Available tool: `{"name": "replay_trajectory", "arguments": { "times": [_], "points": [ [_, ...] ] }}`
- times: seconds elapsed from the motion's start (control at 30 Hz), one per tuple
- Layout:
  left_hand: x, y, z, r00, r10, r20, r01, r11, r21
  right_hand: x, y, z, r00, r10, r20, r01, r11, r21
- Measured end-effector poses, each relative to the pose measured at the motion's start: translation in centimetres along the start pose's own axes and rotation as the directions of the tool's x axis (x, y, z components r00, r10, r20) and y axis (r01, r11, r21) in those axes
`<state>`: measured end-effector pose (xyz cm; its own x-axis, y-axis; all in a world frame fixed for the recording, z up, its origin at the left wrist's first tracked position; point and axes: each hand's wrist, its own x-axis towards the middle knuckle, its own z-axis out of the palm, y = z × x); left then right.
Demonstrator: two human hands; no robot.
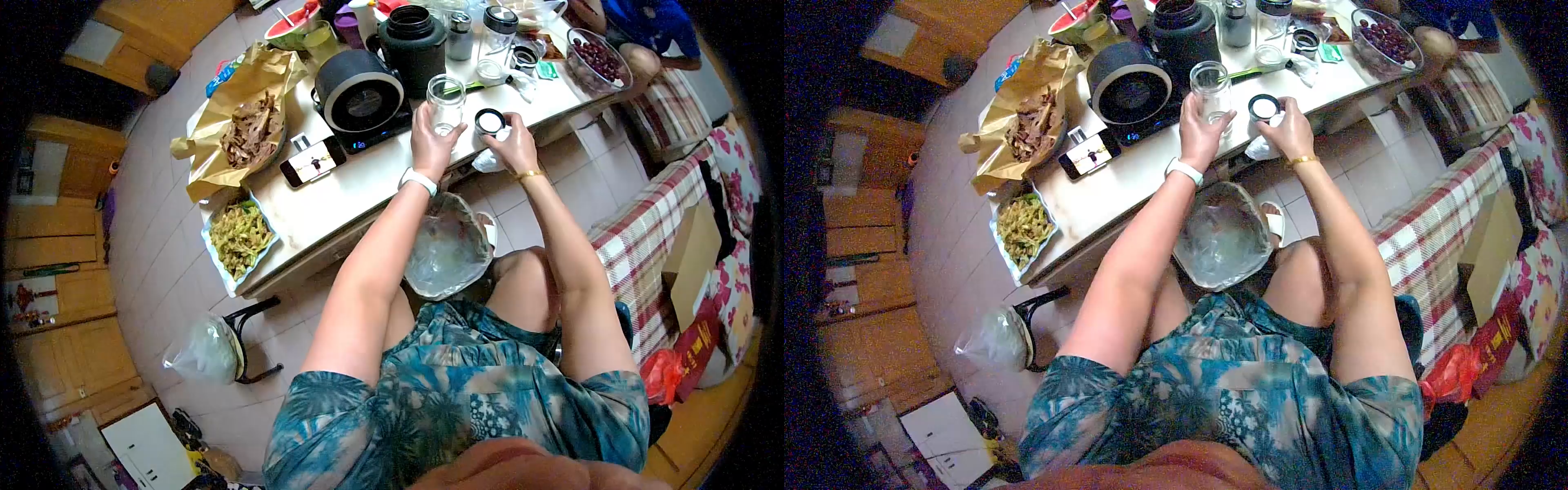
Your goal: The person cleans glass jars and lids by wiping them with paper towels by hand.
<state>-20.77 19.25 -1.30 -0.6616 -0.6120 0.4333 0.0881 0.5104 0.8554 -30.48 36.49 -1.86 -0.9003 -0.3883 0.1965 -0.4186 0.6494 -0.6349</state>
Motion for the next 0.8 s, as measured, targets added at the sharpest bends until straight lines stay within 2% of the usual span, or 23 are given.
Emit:
{"name": "replay_trajectory", "arguments": {
  "times": [0.13, 0.23, 0.27, 0.3, 0.37, 0.43, 0.5, 0.53, 0.57, 0.6, 0.63, 0.7, 0.77, 0.8],
  "points": [
    [1.4, 1.2, 0.3, 0.993, -0.065, 0.097, 0.059, 0.996, 0.064, -2.8, -0.7, -2.8, 1.0, -0.025, 0.0, 0.025, 0.992, 0.122],
    [1.8, 0.5, 1.1, 0.999, -0.033, 0.021, 0.031, 0.996, 0.083, -4.8, -1.9, -4.7, 0.999, -0.026, 0.02, 0.021, 0.978, 0.209],
    [1.7, 0.5, 1.0, 0.997, -0.06, 0.052, 0.054, 0.991, 0.123, -5.4, -2.4, -5.3, 1.0, 0.003, 0.018, -0.007, 0.973, 0.231],
    [1.6, 0.4, 1.0, 0.997, -0.061, 0.056, 0.054, 0.991, 0.12, -5.9, -2.9, -5.7, 1.0, 0.007, 0.017, -0.01, 0.974, 0.228],
    [1.2, 0.3, 0.8, 0.984, -0.155, 0.089, 0.154, 0.988, 0.024, -6.7, -3.4, -6.4, 1.0, 0.023, 0.004, -0.023, 0.966, 0.258],
    [0.3, 0.9, 0.2, 0.973, -0.191, 0.133, 0.19, 0.982, 0.02, -7.2, -3.6, -6.8, 1.0, 0.014, -0.012, -0.01, 0.962, 0.272],
    [-2.1, 2.3, -0.7, 0.98, -0.2, -0.011, 0.2, 0.98, 0.021, -7.7, -4.4, -7.4, 0.999, 0.002, -0.045, 0.011, 0.959, 0.283],
    [-3.8, 2.2, -0.9, 0.972, -0.223, -0.072, 0.215, 0.972, -0.095, -8.2, -5.2, -7.9, 0.999, 0.003, -0.044, 0.009, 0.959, 0.282],
    [-5.6, 2.1, -1.6, 0.962, -0.272, -0.001, 0.263, 0.93, -0.257, -8.8, -6.1, -8.6, 0.999, 0.006, -0.034, 0.005, 0.941, 0.337],
    [-6.9, 4.3, -3.1, 0.882, -0.426, 0.204, 0.471, 0.766, -0.438, -9.4, -7.1, -9.1, 1.0, 0.008, -0.023, 0.002, 0.92, 0.392],
    [-8.0, 7.1, -4.8, 0.75, -0.507, 0.424, 0.659, 0.523, -0.54, -10.1, -8.0, -9.5, 1.0, -0.026, -0.008, 0.027, 0.922, 0.386],
    [-9.6, 10.5, -7.4, 0.602, -0.332, 0.726, 0.795, 0.167, -0.583, -11.8, -10.0, -9.9, 0.992, -0.122, 0.04, 0.094, 0.903, 0.419],
    [-11.0, 12.8, -9.4, 0.621, -0.23, 0.749, 0.773, 0.021, -0.634, -13.6, -11.4, -9.9, 0.968, -0.226, 0.104, 0.171, 0.908, 0.383],
    [-11.7, 13.2, -10.0, 0.646, -0.282, 0.709, 0.749, 0.055, -0.66, -14.4, -12.0, -9.7, 0.959, -0.266, 0.096, 0.217, 0.91, 0.353]
  ]
}}
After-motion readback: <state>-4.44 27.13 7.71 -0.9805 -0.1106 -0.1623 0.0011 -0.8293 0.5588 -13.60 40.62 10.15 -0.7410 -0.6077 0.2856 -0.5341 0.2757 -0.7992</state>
